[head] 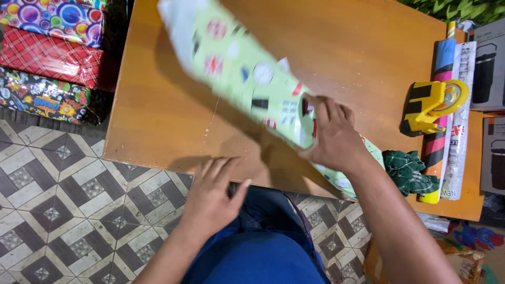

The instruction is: The person wipes a sheet of patterned wrapping paper and a small product box with a green cloth, then places the box on the paper and folds the paper around it. The clip ends before the gift is fully wrapped or taped.

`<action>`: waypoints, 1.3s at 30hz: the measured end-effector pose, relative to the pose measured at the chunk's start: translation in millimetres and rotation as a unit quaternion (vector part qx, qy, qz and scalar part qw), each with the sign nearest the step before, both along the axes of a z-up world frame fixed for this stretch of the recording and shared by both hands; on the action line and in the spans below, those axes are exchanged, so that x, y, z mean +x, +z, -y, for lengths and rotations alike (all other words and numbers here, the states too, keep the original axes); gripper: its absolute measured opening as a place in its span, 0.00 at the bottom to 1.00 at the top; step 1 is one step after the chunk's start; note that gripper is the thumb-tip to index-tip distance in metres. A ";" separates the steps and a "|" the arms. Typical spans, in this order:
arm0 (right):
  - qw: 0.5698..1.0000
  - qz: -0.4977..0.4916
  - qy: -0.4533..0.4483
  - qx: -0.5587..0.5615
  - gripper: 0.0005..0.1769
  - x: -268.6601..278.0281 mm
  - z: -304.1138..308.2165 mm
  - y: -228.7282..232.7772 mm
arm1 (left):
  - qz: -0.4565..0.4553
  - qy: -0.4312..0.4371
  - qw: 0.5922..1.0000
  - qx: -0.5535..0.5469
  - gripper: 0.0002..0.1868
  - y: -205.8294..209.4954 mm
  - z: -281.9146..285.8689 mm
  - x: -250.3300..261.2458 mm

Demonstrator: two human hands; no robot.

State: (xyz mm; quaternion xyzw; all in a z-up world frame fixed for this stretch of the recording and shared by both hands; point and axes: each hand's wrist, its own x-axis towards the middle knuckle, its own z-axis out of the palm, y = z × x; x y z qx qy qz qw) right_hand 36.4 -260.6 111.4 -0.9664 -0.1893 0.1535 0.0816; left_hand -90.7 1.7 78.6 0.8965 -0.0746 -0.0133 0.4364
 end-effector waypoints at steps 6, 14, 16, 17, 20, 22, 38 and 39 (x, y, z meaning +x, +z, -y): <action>0.997 -0.026 0.066 -0.005 0.62 -8.7 11.4 3.4 | 0.121 -0.152 0.972 0.129 0.35 12.3 52.5 55.6; 0.951 -0.116 -0.068 0.280 0.29 39.7 26.8 -3.6 | 0.122 -0.133 0.967 0.180 0.31 4.0 77.6 70.3; 0.960 -0.030 -0.121 0.252 0.20 69.3 6.6 -23.0 | 0.106 -0.118 0.971 0.181 0.30 4.4 83.0 68.2; 0.957 -0.041 -0.173 0.231 0.17 84.1 -2.8 -32.8 | 0.097 -0.109 0.972 0.182 0.30 4.4 84.6 68.0; 0.970 -0.077 -0.116 0.199 0.18 114.5 -23.7 -61.3 | 0.084 -0.085 0.973 0.198 0.30 3.7 92.0 66.5; 0.976 -0.090 -0.087 0.179 0.19 124.6 -34.5 -75.8 | 0.067 -0.092 0.972 0.204 0.31 4.1 92.4 64.8; 0.988 -0.057 -0.008 0.142 0.07 136.5 -59.4 -28.5 | 0.103 -0.056 0.931 0.345 0.32 -6.4 113.7 71.6; 0.989 -0.040 -0.006 0.141 0.06 133.4 -61.6 -26.1 | 0.122 -0.046 0.924 0.359 0.32 -9.6 114.8 72.3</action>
